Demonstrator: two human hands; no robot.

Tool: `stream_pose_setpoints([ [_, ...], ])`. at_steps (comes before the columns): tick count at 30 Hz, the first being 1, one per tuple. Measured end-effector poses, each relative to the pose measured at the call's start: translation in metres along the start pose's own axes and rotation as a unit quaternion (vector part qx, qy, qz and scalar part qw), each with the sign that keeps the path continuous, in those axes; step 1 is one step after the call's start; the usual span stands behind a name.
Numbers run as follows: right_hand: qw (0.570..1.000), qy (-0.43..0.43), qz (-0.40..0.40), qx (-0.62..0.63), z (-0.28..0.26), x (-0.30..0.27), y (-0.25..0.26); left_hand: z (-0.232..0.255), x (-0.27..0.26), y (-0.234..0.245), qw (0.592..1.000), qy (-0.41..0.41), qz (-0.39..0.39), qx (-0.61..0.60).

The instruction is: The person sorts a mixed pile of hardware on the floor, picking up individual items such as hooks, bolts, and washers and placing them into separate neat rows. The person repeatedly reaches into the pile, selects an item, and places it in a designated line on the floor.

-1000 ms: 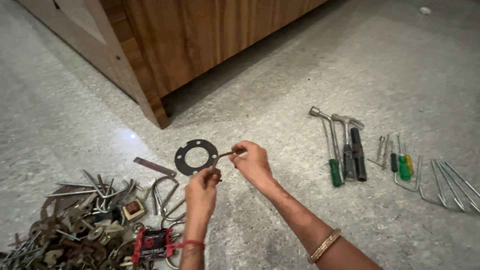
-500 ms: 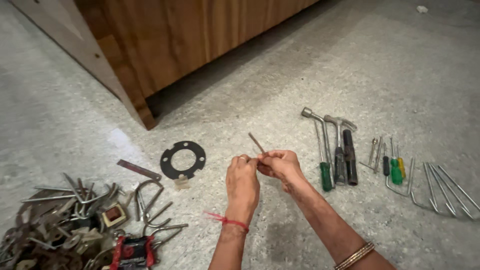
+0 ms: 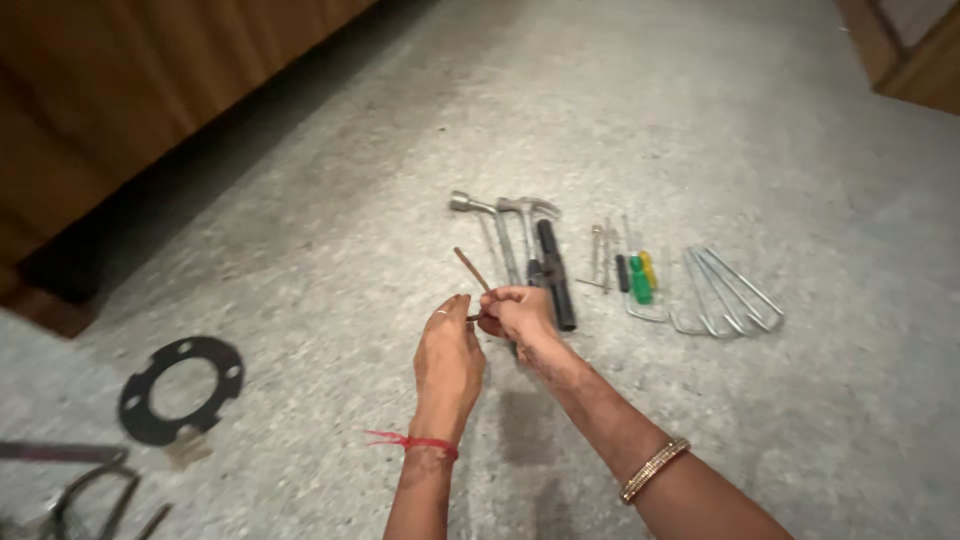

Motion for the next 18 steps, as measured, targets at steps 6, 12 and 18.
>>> stream_pose_setpoints([
  [6, 0.999, -0.017, 0.028, -0.039, -0.004, 0.015, 0.003, 0.014, 0.012, -0.025, 1.0, -0.013, -0.007, -0.003],
  [12, 0.969, -0.016, 0.122, -0.214, -0.006, 0.026, -0.029, -0.002, 0.019, -0.024, 0.997, 0.053, -0.047, -0.014],
  [18, 0.966, -0.049, 0.113, -0.229, 0.008, 0.045, -0.065, -0.038, 0.019, -0.012, 0.999, 0.031, 0.003, 0.019],
])
Point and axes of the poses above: each hand's wrist, its own x-axis towards the middle knuckle, its own y-axis out of the back of the hand, z = x × y, the point moved 3 cm from there along x, towards the middle knuckle, and after that the axes turned 2 degrees about -y, right-handed, at the moved point
